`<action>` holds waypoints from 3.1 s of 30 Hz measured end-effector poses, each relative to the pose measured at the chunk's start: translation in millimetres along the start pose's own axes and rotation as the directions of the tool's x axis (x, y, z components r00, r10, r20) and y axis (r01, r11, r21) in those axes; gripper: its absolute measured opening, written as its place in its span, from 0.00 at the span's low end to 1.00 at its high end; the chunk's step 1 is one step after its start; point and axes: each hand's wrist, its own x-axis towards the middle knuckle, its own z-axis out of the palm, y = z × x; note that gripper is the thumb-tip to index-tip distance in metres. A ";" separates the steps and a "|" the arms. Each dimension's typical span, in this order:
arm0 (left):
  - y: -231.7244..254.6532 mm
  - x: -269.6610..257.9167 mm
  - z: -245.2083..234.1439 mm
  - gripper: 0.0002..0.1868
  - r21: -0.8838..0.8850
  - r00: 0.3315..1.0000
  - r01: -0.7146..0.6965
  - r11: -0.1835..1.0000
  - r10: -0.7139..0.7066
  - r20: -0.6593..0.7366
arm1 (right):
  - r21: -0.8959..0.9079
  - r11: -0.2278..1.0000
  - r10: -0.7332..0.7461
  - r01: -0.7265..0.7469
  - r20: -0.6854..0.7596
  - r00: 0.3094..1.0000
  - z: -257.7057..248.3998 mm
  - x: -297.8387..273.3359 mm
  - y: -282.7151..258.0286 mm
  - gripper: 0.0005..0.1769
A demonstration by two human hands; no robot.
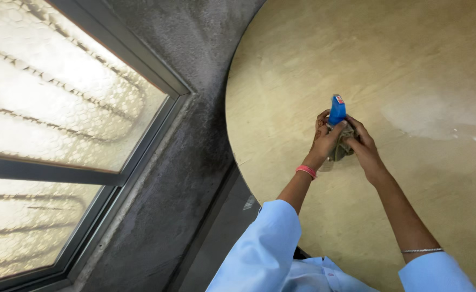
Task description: The person sprays a cleaning solution onto a large round wooden table and wipes the surface with a cloth. They repeatedly spray and wipe different sections of the table in a circular motion, moving around the perimeter to cover the entire surface.
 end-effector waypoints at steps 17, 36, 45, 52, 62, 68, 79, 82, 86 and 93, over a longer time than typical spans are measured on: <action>-118.8 -46.6 250.0 0.53 0.433 0.942 -0.190 0.881 0.040 0.333 | -0.670 0.742 -0.415 -0.034 -0.498 0.761 -242.9 -68.2 126.8 0.20; -42.8 -110.7 134.5 0.34 0.456 0.996 0.088 0.886 -0.064 -0.067 | -0.283 0.959 -0.162 0.008 -0.526 0.835 -40.5 -115.9 120.1 0.25; -40.0 -191.3 -45.5 0.21 0.673 0.864 0.164 0.722 0.224 -0.451 | -0.719 0.351 -0.202 0.600 0.567 0.798 50.6 -87.8 124.3 0.38; -48.6 -172.9 -83.7 0.25 0.928 0.932 0.010 0.372 0.334 -0.143 | -0.668 0.116 -0.290 0.735 0.685 0.668 53.8 23.9 145.1 0.29; -38.6 -67.1 -106.4 0.28 0.958 0.930 -0.046 0.285 0.361 -0.063 | -0.926 0.346 -0.378 0.149 0.008 0.926 -0.7 60.9 128.4 0.28; -33.8 -49.2 -104.9 0.28 0.954 0.932 -0.094 0.283 0.363 -0.016 | -0.873 0.266 -0.346 0.408 0.308 0.886 88.3 29.7 142.8 0.31; -25.3 37.9 -107.9 0.28 0.937 0.940 -0.230 0.262 0.311 0.144 | -0.940 0.325 -0.364 0.107 -0.020 0.931 -42.4 155.7 122.2 0.28; -14.9 76.5 -118.1 0.28 0.928 0.935 -0.285 0.238 0.284 0.214 | -0.902 0.425 -0.362 -0.072 -0.242 0.900 -56.9 137.8 131.1 0.25; 1.3 117.6 -150.4 0.28 0.921 0.922 -0.339 0.193 0.264 0.284 | -0.890 0.434 -0.392 -0.139 -0.325 0.860 -15.6 177.9 151.4 0.26; 17.8 160.4 -198.3 0.27 0.911 0.915 -0.344 0.228 0.300 0.270 | -0.973 0.190 -0.427 0.134 0.041 0.903 152.1 271.8 132.8 0.30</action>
